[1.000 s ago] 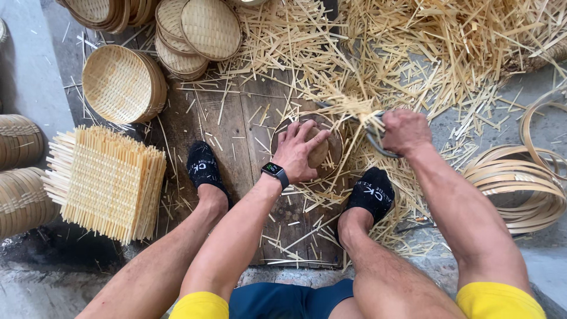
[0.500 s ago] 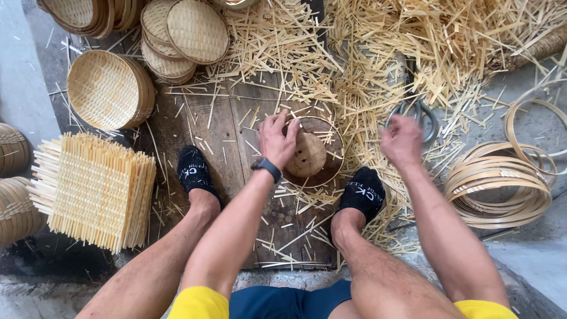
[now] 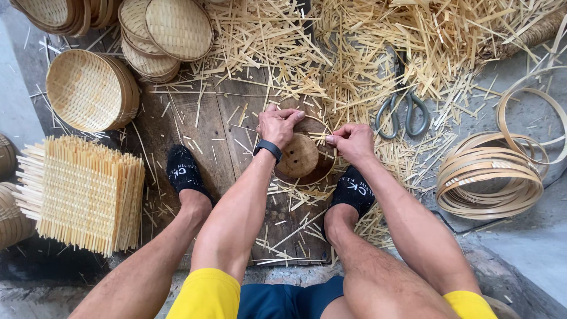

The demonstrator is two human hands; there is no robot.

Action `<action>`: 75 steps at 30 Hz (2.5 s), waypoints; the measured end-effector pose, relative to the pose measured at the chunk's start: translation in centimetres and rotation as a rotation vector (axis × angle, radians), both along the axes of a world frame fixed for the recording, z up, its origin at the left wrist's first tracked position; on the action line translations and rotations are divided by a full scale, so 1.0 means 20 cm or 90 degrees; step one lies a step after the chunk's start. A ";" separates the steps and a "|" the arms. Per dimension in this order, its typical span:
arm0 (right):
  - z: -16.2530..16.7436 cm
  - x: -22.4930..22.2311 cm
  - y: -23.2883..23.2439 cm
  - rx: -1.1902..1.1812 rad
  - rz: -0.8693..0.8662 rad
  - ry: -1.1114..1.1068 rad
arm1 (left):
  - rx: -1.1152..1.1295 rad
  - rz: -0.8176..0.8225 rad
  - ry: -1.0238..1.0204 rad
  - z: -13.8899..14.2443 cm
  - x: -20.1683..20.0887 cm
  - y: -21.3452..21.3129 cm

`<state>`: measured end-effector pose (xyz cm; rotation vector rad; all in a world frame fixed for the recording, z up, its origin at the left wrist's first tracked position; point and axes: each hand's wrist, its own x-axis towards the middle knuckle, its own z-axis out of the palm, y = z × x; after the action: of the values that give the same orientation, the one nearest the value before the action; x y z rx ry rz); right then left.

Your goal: The person sits on the floor assembling woven bamboo tray liners. They lay a square woven bamboo mat over a round wooden form, weave and tuck bamboo strips, trim excess strips with scissors, and press a bent bamboo rim ring around the mat edge, setting finished trays aside with a stack of completed ones.

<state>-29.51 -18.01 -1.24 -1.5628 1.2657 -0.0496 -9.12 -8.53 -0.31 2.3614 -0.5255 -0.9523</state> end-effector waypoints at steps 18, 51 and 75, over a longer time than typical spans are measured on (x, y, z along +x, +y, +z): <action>0.00 -0.14 0.20 0.244 -0.161 -0.102 | 0.053 0.245 0.190 -0.02 0.13 0.48; 0.49 -0.01 0.15 0.002 0.097 -0.184 | -0.068 -0.098 0.100 0.30 0.15 0.55; 0.46 0.13 0.25 0.154 -0.140 -0.267 | -0.497 0.060 0.056 0.59 -0.28 0.37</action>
<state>-26.87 -12.99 7.91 -1.1281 1.0588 -0.3359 -14.74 -1.19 11.53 1.6196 -0.6066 -0.6412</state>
